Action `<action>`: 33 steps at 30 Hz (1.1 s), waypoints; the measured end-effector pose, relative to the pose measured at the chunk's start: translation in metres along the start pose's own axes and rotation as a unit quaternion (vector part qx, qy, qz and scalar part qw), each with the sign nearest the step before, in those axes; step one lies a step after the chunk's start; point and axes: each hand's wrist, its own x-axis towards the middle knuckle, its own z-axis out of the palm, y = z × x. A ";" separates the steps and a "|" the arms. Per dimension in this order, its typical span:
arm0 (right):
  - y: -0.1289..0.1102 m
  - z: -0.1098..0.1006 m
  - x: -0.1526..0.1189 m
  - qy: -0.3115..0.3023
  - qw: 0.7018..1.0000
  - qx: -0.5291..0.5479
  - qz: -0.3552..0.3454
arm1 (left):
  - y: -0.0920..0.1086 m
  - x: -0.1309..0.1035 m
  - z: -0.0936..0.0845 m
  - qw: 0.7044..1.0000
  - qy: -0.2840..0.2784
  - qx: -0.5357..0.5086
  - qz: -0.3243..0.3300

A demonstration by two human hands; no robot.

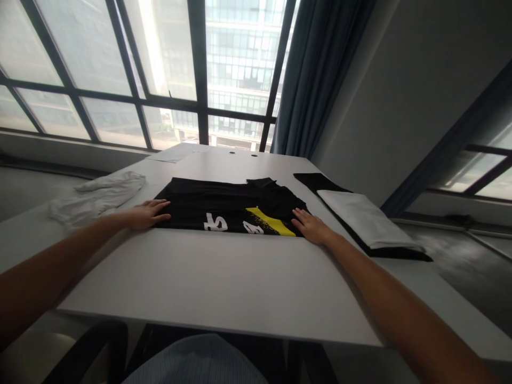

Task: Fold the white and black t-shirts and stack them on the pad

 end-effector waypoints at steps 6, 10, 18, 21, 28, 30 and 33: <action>0.009 -0.014 -0.019 -0.035 0.999 0.001 -0.032 | 0.002 -0.013 -0.011 1.000 -0.024 -0.007 -0.010; 0.008 -0.044 -0.009 -0.078 0.996 -0.011 -0.034 | -0.001 0.003 -0.019 1.000 -0.019 -0.006 -0.015; -0.020 -0.073 0.097 0.021 0.999 -0.004 0.030 | 0.011 0.075 -0.038 0.998 0.024 0.021 -0.049; -0.027 -0.065 0.143 0.012 0.999 0.003 0.033 | 0.013 0.104 -0.044 0.997 0.028 0.039 -0.057; -0.033 -0.045 0.232 0.007 0.999 0.005 0.039 | -0.007 0.172 -0.042 0.997 0.029 0.038 -0.065; -0.034 -0.037 0.250 0.000 0.999 0.012 0.038 | -0.015 0.185 -0.044 0.998 0.030 0.031 -0.048; -0.032 -0.026 0.269 -0.010 0.997 0.049 0.052 | -0.021 0.195 -0.048 0.999 0.026 0.019 -0.027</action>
